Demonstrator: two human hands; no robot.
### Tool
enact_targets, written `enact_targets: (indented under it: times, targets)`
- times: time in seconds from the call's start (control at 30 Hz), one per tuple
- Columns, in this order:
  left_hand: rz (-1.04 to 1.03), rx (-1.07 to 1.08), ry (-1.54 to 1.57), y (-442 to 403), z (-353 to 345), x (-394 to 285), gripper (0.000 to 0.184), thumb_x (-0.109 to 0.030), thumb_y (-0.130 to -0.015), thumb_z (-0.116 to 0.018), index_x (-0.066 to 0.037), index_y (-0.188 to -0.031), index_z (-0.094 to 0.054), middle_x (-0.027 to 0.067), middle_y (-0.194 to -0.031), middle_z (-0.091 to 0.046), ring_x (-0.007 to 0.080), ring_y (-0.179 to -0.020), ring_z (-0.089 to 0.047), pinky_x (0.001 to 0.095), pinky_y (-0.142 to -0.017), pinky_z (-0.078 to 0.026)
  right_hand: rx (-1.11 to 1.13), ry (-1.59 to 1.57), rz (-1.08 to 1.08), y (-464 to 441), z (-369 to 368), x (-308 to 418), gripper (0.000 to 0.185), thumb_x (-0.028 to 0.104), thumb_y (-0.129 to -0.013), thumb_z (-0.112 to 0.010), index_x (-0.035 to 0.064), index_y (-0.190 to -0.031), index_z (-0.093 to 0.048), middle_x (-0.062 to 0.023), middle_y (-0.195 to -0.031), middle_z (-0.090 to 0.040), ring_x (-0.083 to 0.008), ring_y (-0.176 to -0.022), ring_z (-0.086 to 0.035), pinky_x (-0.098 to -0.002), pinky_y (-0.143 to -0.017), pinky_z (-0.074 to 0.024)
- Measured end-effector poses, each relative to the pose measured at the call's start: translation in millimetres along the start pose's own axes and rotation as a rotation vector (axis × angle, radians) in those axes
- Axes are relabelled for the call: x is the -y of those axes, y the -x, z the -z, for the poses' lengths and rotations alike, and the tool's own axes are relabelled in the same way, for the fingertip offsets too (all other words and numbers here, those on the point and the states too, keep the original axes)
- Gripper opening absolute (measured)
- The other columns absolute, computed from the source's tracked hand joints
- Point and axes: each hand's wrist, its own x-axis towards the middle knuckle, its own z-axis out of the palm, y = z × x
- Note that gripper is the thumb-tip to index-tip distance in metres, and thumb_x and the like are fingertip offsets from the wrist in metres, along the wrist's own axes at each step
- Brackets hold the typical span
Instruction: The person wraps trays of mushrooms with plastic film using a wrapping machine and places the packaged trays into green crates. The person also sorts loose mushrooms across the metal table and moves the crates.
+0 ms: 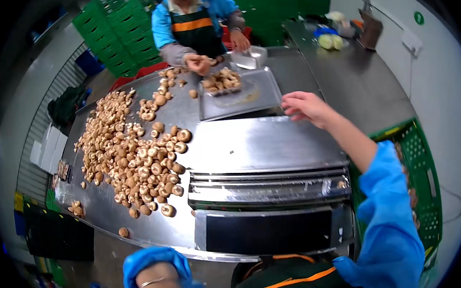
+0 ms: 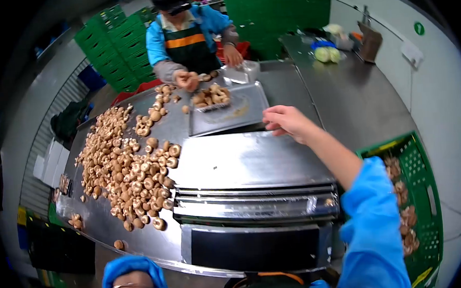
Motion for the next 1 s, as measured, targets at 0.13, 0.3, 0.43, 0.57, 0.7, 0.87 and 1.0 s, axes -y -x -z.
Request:
enact_targets:
  times: [0.13, 0.3, 0.43, 0.57, 0.7, 0.87, 1.0]
  targets:
    - [1.113, -1.437, -0.273, 90.8, -53.3, 22.8, 0.030, -0.009, -0.083, -0.055, -0.002, -0.112, -0.051, 0.0063, -0.084, -0.059, 0.0185, -0.067, -0.055, 0.0310, -0.055, -0.043, -0.268, -0.147, 0.051, -136.0, -56.5, -14.7, 0.028, 0.020, -0.083, -0.056, 0.0044, -0.106, -0.053, -0.0036, -0.089, -0.055, -0.0128, -0.072, -0.053, -0.0253, -0.060, -0.0465]
    - [1.431, -1.926, -1.071, 183.5, -157.5, 74.5, 0.019, -0.003, -0.078, -0.059, -0.005, -0.097, -0.061, 0.0126, -0.080, -0.061, 0.0281, -0.070, -0.058, 0.0336, -0.067, -0.047, -0.560, -0.097, -0.015, -214.4, -77.1, -40.3, 0.030, 0.016, -0.078, -0.054, 0.0071, -0.106, -0.054, -0.0023, -0.085, -0.053, -0.0118, -0.071, -0.052, -0.0257, -0.055, -0.0463]
    - [1.378, -1.826, -1.270, 227.7, -213.6, 109.5, 0.017, 0.002, -0.075, -0.057, -0.004, -0.090, -0.060, 0.0118, -0.074, -0.060, 0.0274, -0.065, -0.056, 0.0356, -0.062, -0.044, -0.648, 0.002, -0.023, -233.1, -70.6, -48.3, 0.031, 0.019, -0.080, -0.055, 0.0056, -0.108, -0.052, -0.0064, -0.092, -0.056, -0.0143, -0.072, -0.053, -0.0265, -0.053, -0.0453]
    - [1.426, -1.743, -1.379, 249.2, -209.0, 122.4, 0.028, 0.003, -0.072, -0.057, -0.003, -0.099, -0.056, 0.0146, -0.091, -0.058, 0.0303, -0.077, -0.055, 0.0370, -0.070, -0.043, -0.711, 0.057, -0.027, -249.3, -59.2, -50.2, 0.030, 0.019, -0.079, -0.054, 0.0055, -0.106, -0.053, -0.0055, -0.090, -0.055, -0.0134, -0.072, -0.053, -0.0256, -0.053, -0.0449]
    - [1.468, -1.738, -1.315, 262.7, -229.7, 140.3, 0.028, -0.003, -0.074, -0.056, -0.003, -0.102, -0.055, 0.0141, -0.098, -0.057, 0.0294, -0.085, -0.054, 0.0383, -0.075, -0.042, -0.730, 0.040, -0.023, -257.9, -58.3, -58.8, 0.030, 0.022, -0.080, -0.054, 0.0056, -0.105, -0.053, -0.0044, -0.087, -0.053, -0.0128, -0.071, -0.051, -0.0251, -0.052, -0.0444]
    - [1.514, -1.581, -1.227, 273.8, -241.2, 140.0, 0.029, -0.007, -0.072, -0.055, -0.005, -0.101, -0.054, 0.0147, -0.092, -0.057, 0.0310, -0.083, -0.055, 0.0402, -0.073, -0.043, -0.666, 0.036, -0.105, -269.4, -82.4, -54.2, 0.031, 0.025, -0.081, -0.053, 0.0050, -0.104, -0.051, -0.0059, -0.084, -0.052, -0.0135, -0.065, -0.050, -0.0249, -0.048, -0.0440]
    - [1.508, -1.583, -1.256, 276.4, -242.4, 144.2, 0.029, -0.007, -0.070, -0.055, -0.005, -0.099, -0.054, 0.0152, -0.091, -0.057, 0.0316, -0.080, -0.055, 0.0419, -0.071, -0.044, -0.512, -0.017, -0.162, -286.6, -108.3, -51.0, 0.034, 0.019, -0.083, -0.044, -0.0007, -0.111, -0.046, -0.0157, -0.083, -0.055, -0.0213, -0.059, -0.056, -0.0305, -0.048, -0.0517]
